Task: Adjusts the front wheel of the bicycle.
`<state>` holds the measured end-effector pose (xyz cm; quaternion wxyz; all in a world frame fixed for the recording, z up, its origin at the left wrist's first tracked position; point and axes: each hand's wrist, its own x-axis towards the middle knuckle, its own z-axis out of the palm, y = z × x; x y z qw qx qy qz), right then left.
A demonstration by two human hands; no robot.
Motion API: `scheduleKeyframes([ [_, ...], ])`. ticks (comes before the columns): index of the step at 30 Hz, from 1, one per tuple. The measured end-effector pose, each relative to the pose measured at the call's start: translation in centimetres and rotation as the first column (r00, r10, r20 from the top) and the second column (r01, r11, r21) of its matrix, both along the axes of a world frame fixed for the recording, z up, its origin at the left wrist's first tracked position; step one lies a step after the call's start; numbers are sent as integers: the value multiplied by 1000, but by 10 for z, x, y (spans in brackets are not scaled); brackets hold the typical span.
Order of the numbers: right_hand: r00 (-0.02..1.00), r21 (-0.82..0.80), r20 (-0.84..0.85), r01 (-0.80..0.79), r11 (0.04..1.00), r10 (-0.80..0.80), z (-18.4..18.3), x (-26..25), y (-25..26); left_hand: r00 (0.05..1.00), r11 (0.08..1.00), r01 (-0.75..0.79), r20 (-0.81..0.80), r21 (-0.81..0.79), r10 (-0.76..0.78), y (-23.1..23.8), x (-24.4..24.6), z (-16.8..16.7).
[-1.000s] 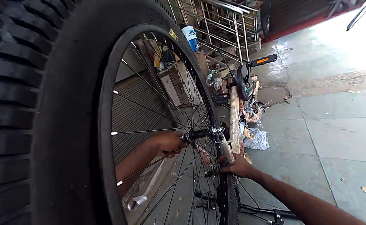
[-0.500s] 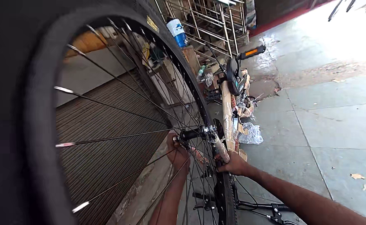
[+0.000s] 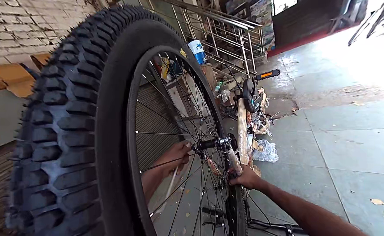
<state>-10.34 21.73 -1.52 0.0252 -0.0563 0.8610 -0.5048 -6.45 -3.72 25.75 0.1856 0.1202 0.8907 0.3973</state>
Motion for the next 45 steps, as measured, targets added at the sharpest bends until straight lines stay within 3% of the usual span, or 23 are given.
scheduleKeyframes([
  [2, 1000, 1, -18, -9, 1000, 9, -4, -2, 0, 992, 999, 1, 125, -40, 4, 4, -7, 17],
  [5, 998, -15, -49, -26, 1000, 25, -3, -1, 0, 987, 998, -55, 152, 22, 51, 5, -9, 9],
  [12, 993, -35, -111, -47, 998, 43, -7, -5, 2, 957, 997, -39, -283, 68, 56, 3, -12, -36],
  [14, 992, -24, -114, -57, 998, 54, -6, -6, 3, 834, 992, -60, -540, 108, 110, 2, -14, -65],
  [16, 992, -19, -114, -58, 998, 56, -7, -7, 4, 654, 973, -71, -727, 219, 211, 9, -18, -99],
  [19, 993, -41, -111, -55, 998, 51, -7, -7, 5, 487, 935, -58, -807, 351, 333, 25, -28, -129],
  [21, 993, -44, -109, -56, 997, 51, -3, -7, 6, 414, 916, -33, -828, 400, 377, 38, -37, -130],
  [24, 995, -53, -92, -54, 997, 49, -4, -3, 5, 318, 917, -77, -862, 392, 395, 40, -47, -143],
  [29, 996, -38, -47, -79, 996, 77, 6, 3, 6, 518, 972, -195, -828, 132, 216, 5, -28, -119],
  [32, 997, -34, -39, -72, 997, 71, 4, 5, 5, 651, 995, -95, -758, -26, 43, -17, -26, -90],
  [34, 996, -49, -36, -80, 996, 78, 2, 4, 4, 816, 990, 10, -571, -140, -89, -16, -17, -56],
  [36, 996, -45, -31, -87, 995, 85, -1, 2, 4, 959, 989, 48, -272, -142, -85, -8, -9, -22],
  [39, 996, -54, -56, -75, 996, 72, -4, 2, 3, 999, 983, -35, -5, -182, 35, 9, 4, 13],
  [40, 996, -54, -61, -73, 996, 69, -4, 2, 3, 994, 971, -105, 8, -214, 109, 18, 10, 19],
  [45, 995, -41, -78, -71, 997, 67, -9, -4, 4, 997, 998, -59, -56, 18, 59, 9, -7, -13],
])
